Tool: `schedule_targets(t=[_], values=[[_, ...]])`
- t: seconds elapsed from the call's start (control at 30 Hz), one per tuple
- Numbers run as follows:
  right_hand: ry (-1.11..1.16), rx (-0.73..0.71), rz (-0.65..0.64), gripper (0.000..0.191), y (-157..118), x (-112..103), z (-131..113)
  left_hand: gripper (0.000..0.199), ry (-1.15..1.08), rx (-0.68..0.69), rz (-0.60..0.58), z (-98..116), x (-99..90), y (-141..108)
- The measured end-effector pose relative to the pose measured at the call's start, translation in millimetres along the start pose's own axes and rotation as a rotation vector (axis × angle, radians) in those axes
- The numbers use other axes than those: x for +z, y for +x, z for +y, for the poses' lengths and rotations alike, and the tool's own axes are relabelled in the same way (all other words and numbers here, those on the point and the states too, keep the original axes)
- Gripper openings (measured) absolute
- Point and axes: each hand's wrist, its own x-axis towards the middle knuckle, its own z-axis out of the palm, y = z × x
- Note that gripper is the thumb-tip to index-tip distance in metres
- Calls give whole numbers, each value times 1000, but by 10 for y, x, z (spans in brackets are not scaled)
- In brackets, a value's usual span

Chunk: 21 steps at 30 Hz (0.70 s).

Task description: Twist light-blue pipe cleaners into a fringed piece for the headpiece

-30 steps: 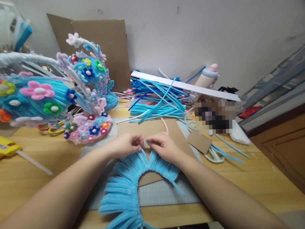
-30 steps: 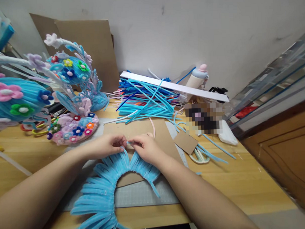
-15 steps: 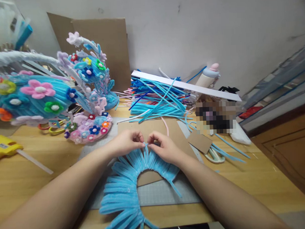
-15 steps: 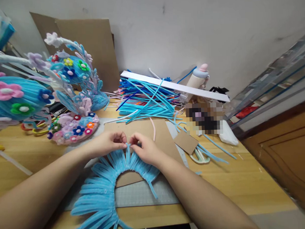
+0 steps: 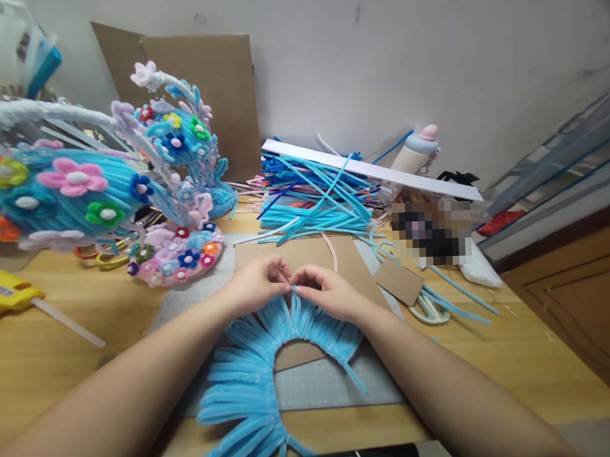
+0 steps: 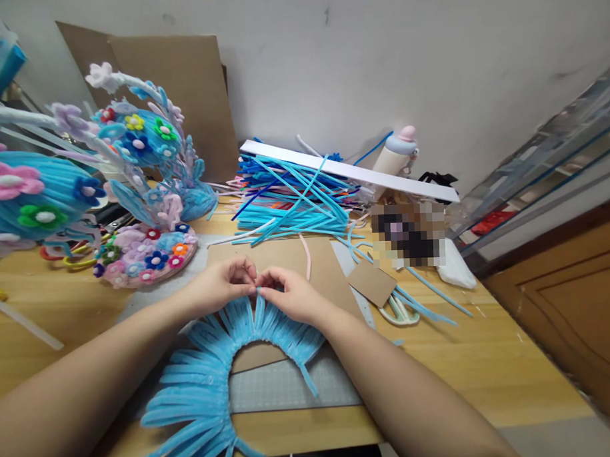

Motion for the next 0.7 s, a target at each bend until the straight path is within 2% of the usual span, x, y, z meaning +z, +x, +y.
schedule_targets(t=[0.17,0.27,0.37,0.47,0.57,0.63,0.7], values=[[96,49,-32,10,10,-20,31,18,17,-55,-10,38,21,-14],[80,94,-10,9,16,-19,49,14,195,-72,-52,59,8,-52],[17,102,16,6,18,-13,54,12,456,-2,-76,65,17,-99],[-29,99,26,6,22,-13,53,13,658,47,11,80,80,-140],[5,119,51,7,30,-24,58,24,730,38,99,105,177,-163],[38,121,62,7,33,-35,58,34,766,43,109,114,238,-167],[46,117,68,7,31,-44,53,35,819,59,102,109,287,-165]])
